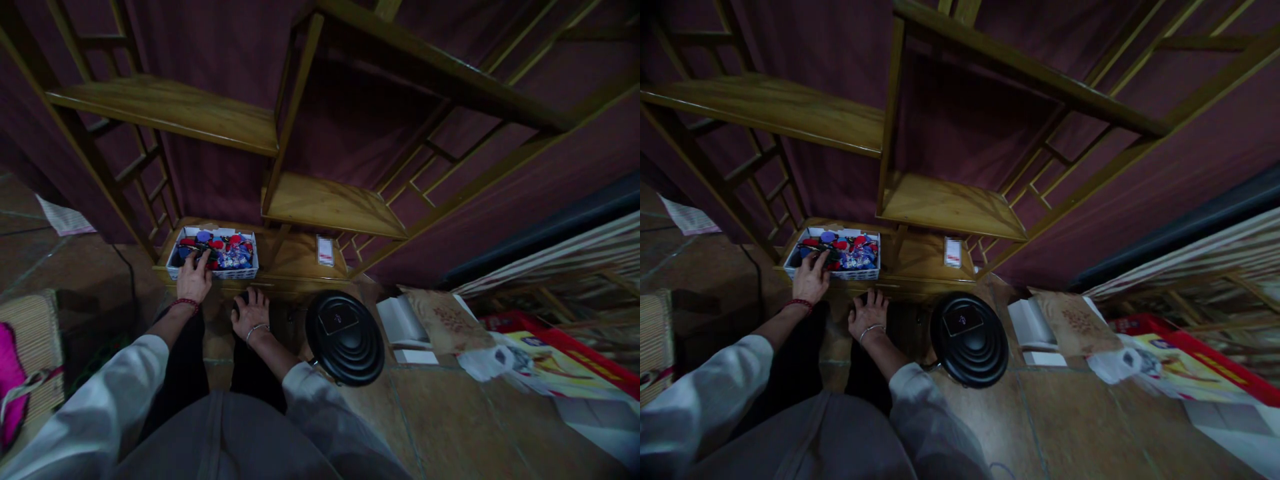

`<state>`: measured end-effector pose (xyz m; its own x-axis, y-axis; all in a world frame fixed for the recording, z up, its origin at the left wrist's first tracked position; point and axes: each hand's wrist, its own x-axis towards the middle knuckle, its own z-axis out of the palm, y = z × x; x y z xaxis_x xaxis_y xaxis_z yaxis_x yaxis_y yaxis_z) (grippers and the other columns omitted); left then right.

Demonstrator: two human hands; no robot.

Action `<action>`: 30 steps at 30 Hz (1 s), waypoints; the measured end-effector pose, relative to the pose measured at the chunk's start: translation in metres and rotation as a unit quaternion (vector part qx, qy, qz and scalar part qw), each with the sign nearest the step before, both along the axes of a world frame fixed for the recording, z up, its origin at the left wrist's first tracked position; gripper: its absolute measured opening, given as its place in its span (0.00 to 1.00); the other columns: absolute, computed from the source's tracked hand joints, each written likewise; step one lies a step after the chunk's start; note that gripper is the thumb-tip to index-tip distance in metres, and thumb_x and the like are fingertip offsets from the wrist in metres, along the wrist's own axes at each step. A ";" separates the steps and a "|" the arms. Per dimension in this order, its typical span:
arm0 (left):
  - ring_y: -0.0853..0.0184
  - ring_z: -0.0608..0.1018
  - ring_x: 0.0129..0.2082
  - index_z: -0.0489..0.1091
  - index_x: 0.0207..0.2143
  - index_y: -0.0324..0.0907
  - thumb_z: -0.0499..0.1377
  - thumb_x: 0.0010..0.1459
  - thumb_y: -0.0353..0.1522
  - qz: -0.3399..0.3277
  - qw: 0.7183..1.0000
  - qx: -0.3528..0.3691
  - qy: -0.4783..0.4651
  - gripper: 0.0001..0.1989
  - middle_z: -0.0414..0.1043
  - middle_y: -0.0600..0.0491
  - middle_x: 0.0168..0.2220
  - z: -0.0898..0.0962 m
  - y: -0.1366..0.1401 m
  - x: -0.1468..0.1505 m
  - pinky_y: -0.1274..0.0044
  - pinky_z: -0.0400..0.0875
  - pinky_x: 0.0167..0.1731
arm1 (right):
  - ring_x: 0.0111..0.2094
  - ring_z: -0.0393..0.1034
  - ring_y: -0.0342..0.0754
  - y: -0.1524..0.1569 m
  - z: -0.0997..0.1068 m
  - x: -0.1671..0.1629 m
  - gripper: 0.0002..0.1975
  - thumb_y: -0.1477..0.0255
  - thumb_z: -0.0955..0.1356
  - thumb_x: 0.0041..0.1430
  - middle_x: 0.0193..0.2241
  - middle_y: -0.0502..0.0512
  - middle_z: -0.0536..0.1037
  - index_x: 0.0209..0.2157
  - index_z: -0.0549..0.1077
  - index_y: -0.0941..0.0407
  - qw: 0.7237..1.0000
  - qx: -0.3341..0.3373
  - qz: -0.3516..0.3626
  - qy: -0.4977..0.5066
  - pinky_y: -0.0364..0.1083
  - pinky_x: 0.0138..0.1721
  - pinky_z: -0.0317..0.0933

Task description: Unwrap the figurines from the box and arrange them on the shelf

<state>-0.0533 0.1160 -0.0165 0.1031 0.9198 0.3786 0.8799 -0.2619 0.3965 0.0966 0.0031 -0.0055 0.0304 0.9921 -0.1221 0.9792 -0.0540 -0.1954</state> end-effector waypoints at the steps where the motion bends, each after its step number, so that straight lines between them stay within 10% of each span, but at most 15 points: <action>1: 0.52 0.65 0.51 0.57 0.58 0.41 0.50 0.53 0.31 0.004 1.000 0.000 -0.004 0.27 0.53 0.41 0.57 0.001 -0.001 0.000 0.65 0.61 0.47 | 0.57 0.45 0.59 0.000 0.000 0.000 0.21 0.61 0.60 0.55 0.58 0.57 0.54 0.51 0.65 0.49 1.000 0.001 0.001 0.001 0.59 0.52 0.45; 20: 0.58 0.65 0.54 0.57 0.57 0.37 0.47 0.54 0.29 -0.039 0.998 0.014 -0.036 0.26 0.57 0.46 0.58 0.005 -0.005 -0.004 0.69 0.60 0.52 | 0.58 0.44 0.53 0.037 0.012 -0.006 0.21 0.68 0.58 0.59 0.59 0.59 0.52 0.54 0.61 0.55 0.988 0.116 0.067 0.081 0.53 0.56 0.44; 30: 0.57 0.66 0.54 0.56 0.57 0.38 0.47 0.54 0.29 -0.055 0.998 -0.010 -0.023 0.26 0.56 0.46 0.59 0.007 -0.008 -0.008 0.69 0.64 0.50 | 0.53 0.56 0.50 0.101 0.008 -0.013 0.21 0.64 0.51 0.63 0.46 0.58 0.71 0.47 0.67 0.56 0.997 0.016 0.075 0.026 0.52 0.51 0.51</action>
<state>-0.0616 0.1080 -0.0094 0.1865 0.9112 0.3673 0.8268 -0.3475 0.4422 0.0839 0.1043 0.0030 -0.1237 0.9884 -0.0878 0.9642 0.0989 -0.2460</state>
